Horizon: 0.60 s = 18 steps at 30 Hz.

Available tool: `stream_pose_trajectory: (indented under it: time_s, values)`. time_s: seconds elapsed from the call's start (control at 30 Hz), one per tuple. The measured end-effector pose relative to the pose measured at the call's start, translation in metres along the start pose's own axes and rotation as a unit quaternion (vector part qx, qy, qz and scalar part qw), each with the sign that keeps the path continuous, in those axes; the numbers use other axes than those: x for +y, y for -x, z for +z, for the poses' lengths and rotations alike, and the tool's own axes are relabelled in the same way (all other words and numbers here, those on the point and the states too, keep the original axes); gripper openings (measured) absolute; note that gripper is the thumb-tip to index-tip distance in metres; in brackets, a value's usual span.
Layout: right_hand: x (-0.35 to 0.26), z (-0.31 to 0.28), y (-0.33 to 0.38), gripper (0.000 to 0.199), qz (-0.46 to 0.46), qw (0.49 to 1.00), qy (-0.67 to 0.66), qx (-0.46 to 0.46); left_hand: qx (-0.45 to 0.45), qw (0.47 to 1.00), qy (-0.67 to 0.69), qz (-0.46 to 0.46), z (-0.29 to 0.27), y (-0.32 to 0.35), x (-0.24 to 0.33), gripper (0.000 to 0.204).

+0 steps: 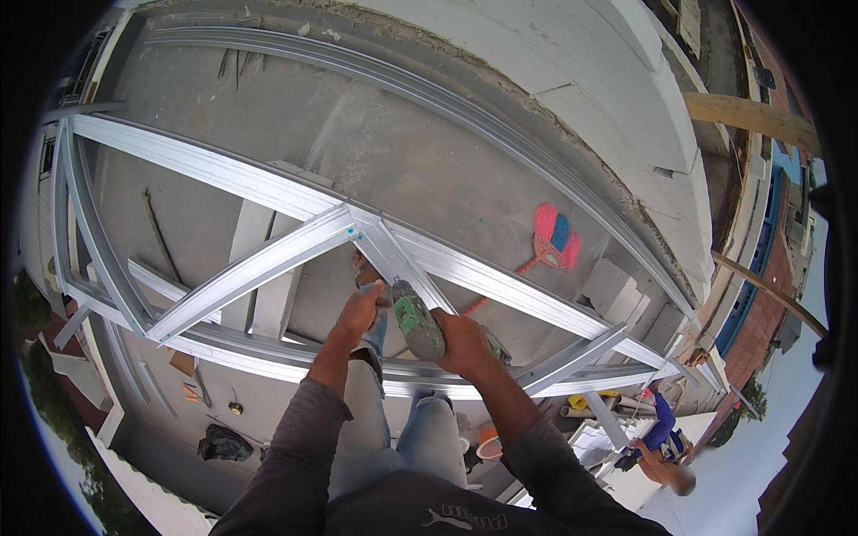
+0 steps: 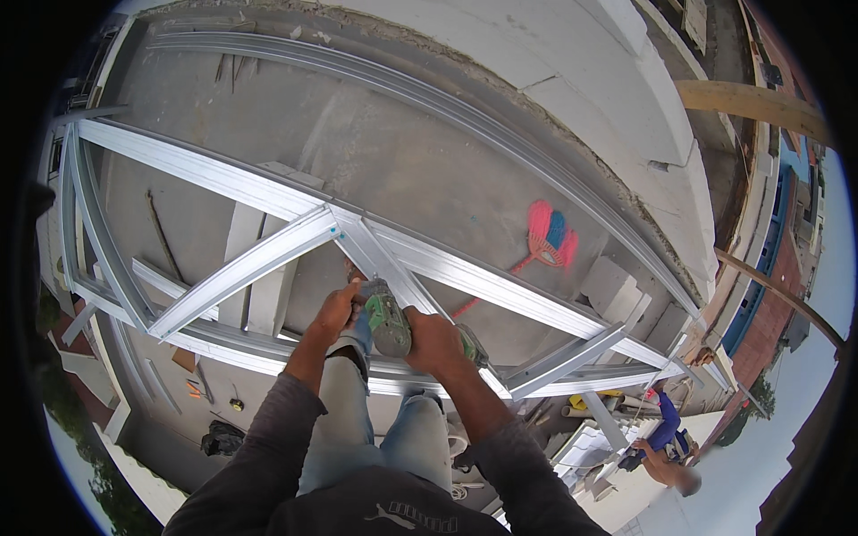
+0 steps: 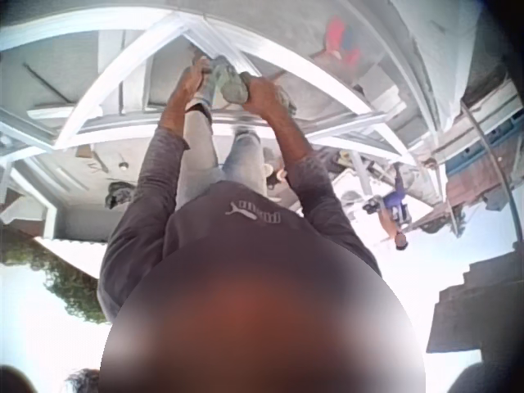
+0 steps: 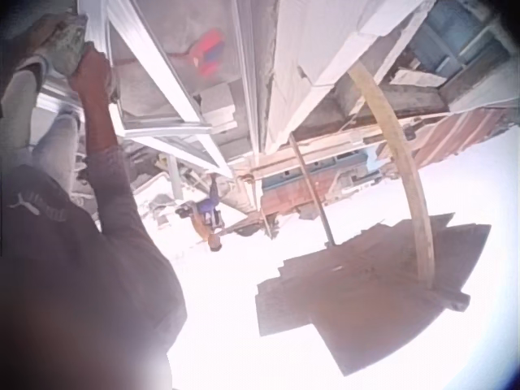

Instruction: The person assembles a metal frame structure on a rooftop using a cordless drill to fasten screws into aluminum profiles. They cut a profile with an angle grinder, then continue drilling to join the frame pieces.

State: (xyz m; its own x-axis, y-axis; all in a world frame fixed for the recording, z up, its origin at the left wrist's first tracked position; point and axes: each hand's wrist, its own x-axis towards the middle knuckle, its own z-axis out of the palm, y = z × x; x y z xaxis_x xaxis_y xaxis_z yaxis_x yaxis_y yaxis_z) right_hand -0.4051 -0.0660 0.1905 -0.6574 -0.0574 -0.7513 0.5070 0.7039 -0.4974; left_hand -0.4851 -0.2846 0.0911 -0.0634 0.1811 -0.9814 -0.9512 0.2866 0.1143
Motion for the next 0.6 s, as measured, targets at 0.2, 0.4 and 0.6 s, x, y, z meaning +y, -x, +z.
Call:
stream_pose_trajectory:
  time_s: [0.2,0.4,0.6]
  values:
    - [0.062,0.076,0.143,0.064,0.029,0.971,-0.218,0.098,0.014,0.915,-0.231,0.330,0.030,-0.034,0.079,0.035]
    - [0.135,0.229,0.277,0.049,0.162,0.942,-0.247,0.158,-0.048,0.738,-0.554,0.382,0.184,-0.164,0.133,0.026]
    - [0.149,0.345,0.328,0.052,0.298,0.915,-0.237,0.134,0.003,0.516,-0.798,0.313,0.279,-0.320,0.105,0.035]
